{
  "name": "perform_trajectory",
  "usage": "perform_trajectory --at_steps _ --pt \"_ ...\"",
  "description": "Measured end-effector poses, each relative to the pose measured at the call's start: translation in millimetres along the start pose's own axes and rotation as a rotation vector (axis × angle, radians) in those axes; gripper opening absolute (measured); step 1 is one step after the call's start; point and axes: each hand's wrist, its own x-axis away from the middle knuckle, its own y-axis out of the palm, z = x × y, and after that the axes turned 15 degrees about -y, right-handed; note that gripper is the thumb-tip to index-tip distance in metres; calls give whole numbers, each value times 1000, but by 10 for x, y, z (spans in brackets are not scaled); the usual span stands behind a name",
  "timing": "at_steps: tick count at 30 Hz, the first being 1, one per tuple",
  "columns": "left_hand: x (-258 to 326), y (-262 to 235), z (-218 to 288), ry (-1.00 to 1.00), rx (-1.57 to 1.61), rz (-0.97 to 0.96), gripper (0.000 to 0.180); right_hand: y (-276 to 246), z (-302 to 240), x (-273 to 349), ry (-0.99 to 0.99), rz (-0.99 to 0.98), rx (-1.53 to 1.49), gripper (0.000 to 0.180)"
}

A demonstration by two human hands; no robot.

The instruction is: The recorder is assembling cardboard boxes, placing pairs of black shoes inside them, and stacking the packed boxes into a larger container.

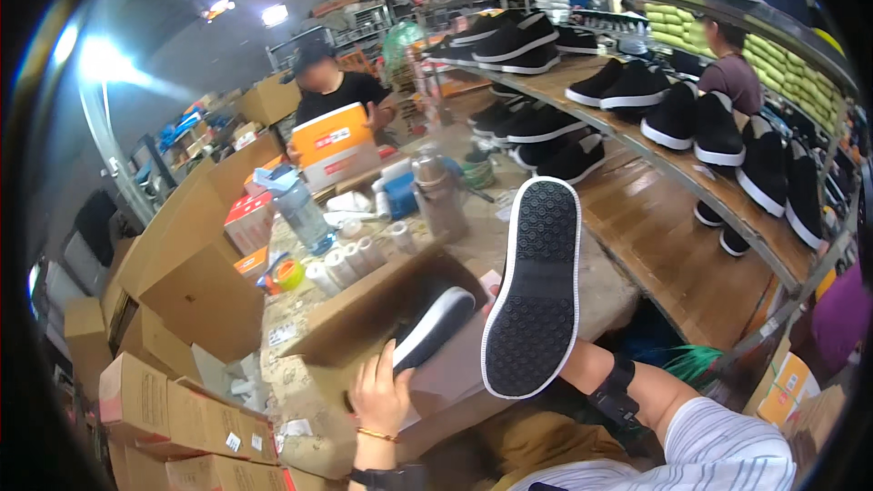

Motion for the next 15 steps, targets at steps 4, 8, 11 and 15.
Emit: perform_trajectory --at_steps 4,8,11,15 --pt "39 158 -21 -19 122 47 27 33 189 -327 -408 -263 1026 27" --pt "39 184 1 -36 180 25 19 425 488 -718 -1097 -744 2014 35" --pt "54 48 -55 50 237 -47 13 -50 661 -775 -825 -1027 2332 27" --pt "-148 -394 -214 196 95 11 12 -39 394 -864 -687 -1012 2304 16"
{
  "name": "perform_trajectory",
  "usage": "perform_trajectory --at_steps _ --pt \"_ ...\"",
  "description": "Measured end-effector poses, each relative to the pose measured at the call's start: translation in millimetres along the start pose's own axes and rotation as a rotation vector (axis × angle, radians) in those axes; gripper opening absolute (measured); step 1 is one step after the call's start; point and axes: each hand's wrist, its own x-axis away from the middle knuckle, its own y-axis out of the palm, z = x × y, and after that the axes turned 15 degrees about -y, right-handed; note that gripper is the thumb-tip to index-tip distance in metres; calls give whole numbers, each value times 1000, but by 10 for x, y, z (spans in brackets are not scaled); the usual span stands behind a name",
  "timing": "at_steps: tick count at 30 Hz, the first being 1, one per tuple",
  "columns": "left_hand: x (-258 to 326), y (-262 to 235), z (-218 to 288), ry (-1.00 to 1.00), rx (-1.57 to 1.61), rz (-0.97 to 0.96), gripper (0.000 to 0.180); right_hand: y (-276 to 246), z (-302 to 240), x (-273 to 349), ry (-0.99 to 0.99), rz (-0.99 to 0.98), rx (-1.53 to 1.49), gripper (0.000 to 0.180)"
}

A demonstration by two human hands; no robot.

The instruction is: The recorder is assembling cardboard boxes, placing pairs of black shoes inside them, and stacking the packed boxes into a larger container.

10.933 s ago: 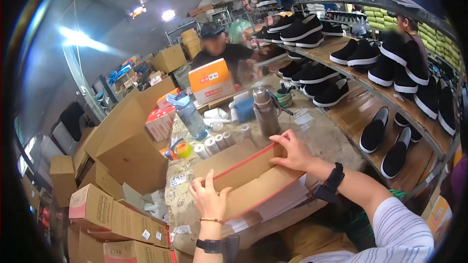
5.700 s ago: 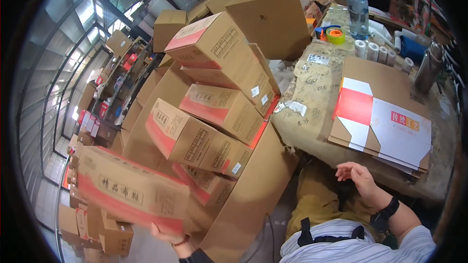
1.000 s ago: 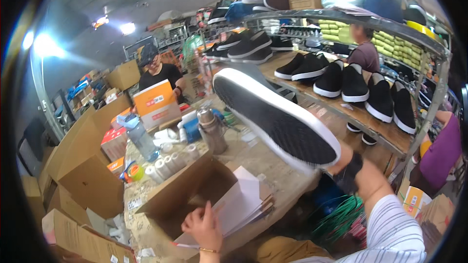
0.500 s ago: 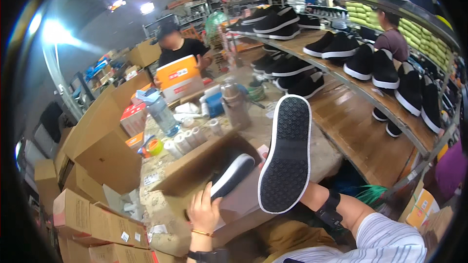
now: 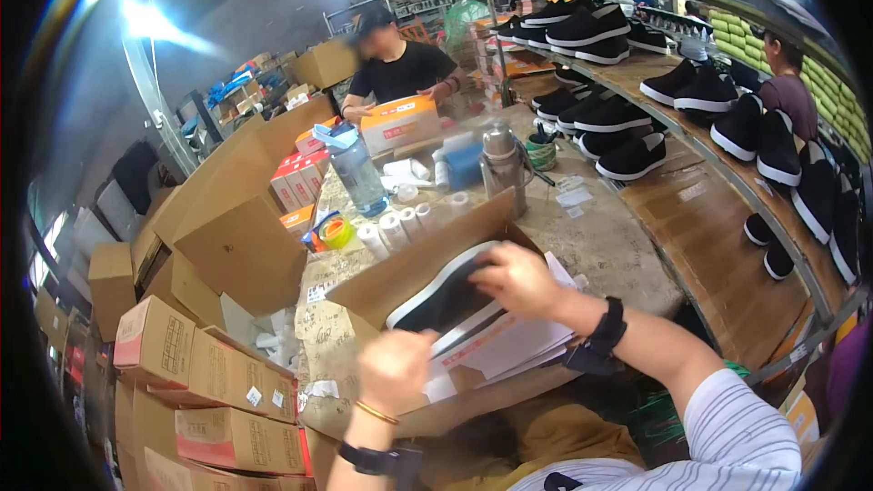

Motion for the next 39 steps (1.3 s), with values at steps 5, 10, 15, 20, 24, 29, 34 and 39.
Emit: perform_trajectory --at_steps 5,10,15,20,24,29,34,39 --pt "65 -62 -898 -534 62 98 36 -241 334 -140 101 107 30 9" --pt "76 408 -724 -739 78 -14 89 -45 842 227 637 304 -227 21" --pt "-55 599 -573 -656 86 32 90 663 1239 1023 706 39 -303 52" --pt "52 429 -678 -658 130 -9 79 -133 609 -49 1172 -190 -756 65" --pt "-10 490 -638 -662 99 -18 74 312 742 307 837 -429 -223 69" --pt "175 559 -742 -530 530 255 82 439 853 421 808 -446 -185 72" --pt "367 398 -761 -331 142 287 21 -28 1483 509 838 -177 -651 54" --pt "260 -130 -973 -194 -89 -236 31 -213 1039 -12 322 -332 -492 70"
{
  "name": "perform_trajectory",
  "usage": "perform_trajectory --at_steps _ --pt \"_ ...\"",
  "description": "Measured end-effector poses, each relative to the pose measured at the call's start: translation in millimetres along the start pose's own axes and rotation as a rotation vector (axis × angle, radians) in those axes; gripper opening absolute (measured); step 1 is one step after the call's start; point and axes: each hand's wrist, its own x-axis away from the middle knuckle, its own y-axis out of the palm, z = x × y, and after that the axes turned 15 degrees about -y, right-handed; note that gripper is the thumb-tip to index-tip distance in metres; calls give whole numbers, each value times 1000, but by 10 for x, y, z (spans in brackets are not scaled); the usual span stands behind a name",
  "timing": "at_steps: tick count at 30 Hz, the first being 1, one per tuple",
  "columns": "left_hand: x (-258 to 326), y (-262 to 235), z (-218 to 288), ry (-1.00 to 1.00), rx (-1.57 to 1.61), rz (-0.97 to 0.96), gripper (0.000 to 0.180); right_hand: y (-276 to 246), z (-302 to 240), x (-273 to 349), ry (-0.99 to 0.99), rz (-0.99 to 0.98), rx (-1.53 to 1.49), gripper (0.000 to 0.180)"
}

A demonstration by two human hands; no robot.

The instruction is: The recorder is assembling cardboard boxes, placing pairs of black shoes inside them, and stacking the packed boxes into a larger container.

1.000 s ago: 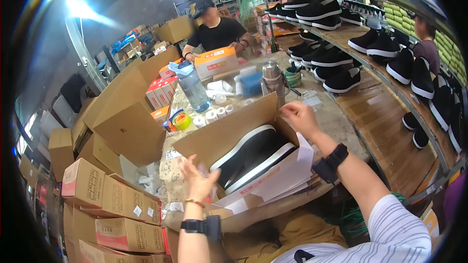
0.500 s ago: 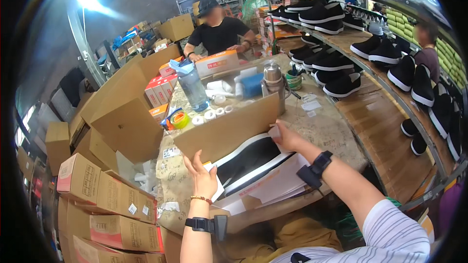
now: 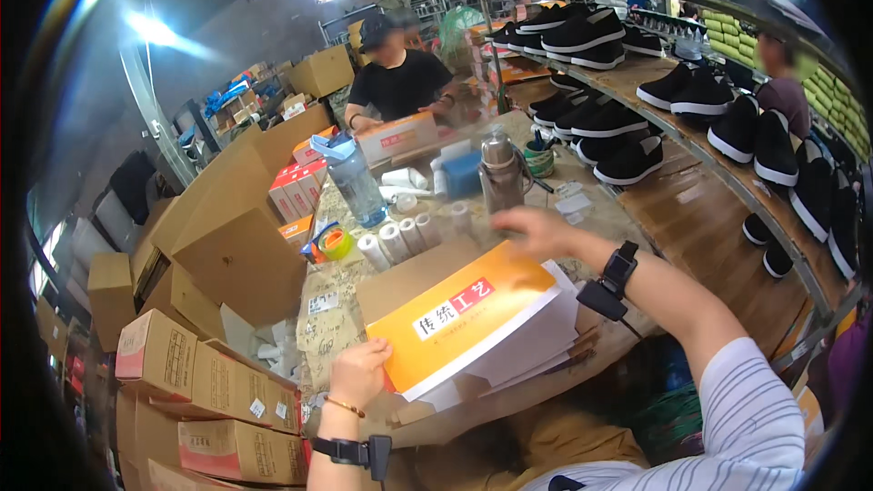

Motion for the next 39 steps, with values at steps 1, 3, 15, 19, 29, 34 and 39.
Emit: perform_trajectory --at_steps 1,3,15,19,29,34,39 --pt "-129 -148 160 -68 -36 -193 44 176 -51 102 -134 -232 293 84" --pt "-268 -229 513 -130 -70 -387 59 289 -188 218 -266 -460 587 98" --pt "-151 99 818 -218 -331 -302 109 498 -225 321 -317 -299 526 106" --pt "-204 18 793 -213 -254 -376 104 339 -392 286 -296 -358 518 104" --pt "30 137 914 -237 -297 -249 103 427 -493 352 -453 -313 590 73" --pt "16 74 1051 -239 -310 -248 106 512 -553 563 -424 -193 598 76" --pt "-80 73 962 -274 -278 -313 104 352 -469 634 -337 156 478 65"
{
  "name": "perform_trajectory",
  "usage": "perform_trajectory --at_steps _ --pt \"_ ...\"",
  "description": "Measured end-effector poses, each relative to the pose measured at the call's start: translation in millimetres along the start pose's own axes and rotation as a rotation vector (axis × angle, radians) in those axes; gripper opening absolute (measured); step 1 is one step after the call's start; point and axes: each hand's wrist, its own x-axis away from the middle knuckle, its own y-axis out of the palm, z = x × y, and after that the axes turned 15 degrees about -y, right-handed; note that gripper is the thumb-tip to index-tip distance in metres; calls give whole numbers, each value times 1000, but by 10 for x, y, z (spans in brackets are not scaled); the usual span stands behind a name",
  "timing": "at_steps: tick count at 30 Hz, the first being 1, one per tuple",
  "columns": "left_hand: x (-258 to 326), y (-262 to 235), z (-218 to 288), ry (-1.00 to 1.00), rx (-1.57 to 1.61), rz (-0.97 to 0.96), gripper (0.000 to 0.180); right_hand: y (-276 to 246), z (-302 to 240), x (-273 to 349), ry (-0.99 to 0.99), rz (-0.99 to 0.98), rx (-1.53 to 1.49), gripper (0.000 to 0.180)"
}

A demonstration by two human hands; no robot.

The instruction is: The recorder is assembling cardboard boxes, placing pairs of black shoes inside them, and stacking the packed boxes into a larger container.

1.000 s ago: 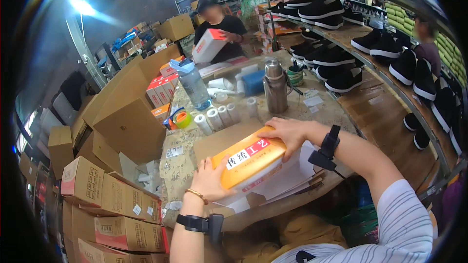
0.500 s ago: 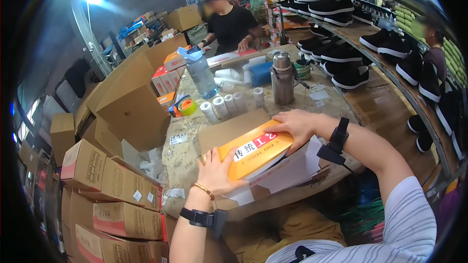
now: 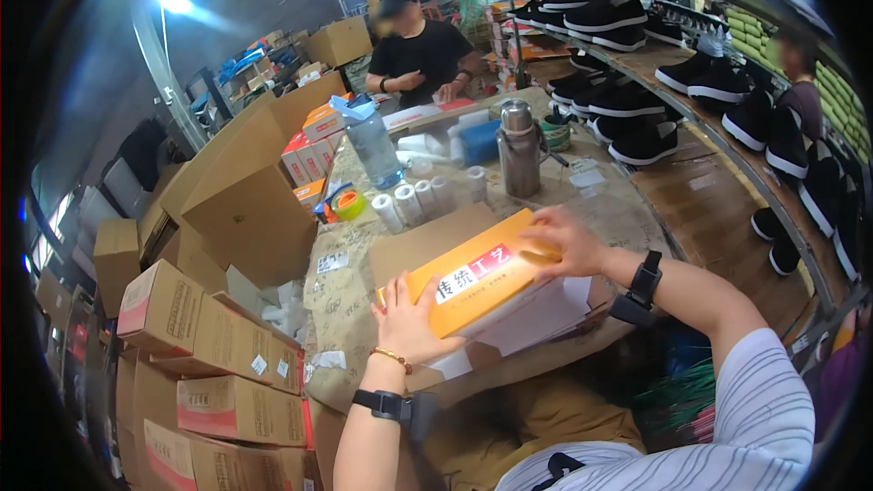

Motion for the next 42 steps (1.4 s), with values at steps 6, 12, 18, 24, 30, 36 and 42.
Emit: perform_trajectory --at_steps 6,12,18,24,30,36,42 --pt "-13 39 -15 29 42 25 102 -184 46 491 200 -50 -181 47" --pt "-79 61 -81 37 64 12 100 -189 124 224 114 85 -262 25" --pt "-106 121 -91 69 92 74 98 99 142 506 232 128 -378 27" --pt "-35 67 59 94 63 122 93 506 19 842 67 379 -62 34" --pt "221 174 -29 43 -30 186 98 738 -94 800 485 549 -493 35" --pt "667 1020 72 -73 999 700 95 455 10 1330 795 167 -1413 71" --pt "1125 889 -261 -64 1796 -27 85 122 -126 686 556 101 -1283 83"
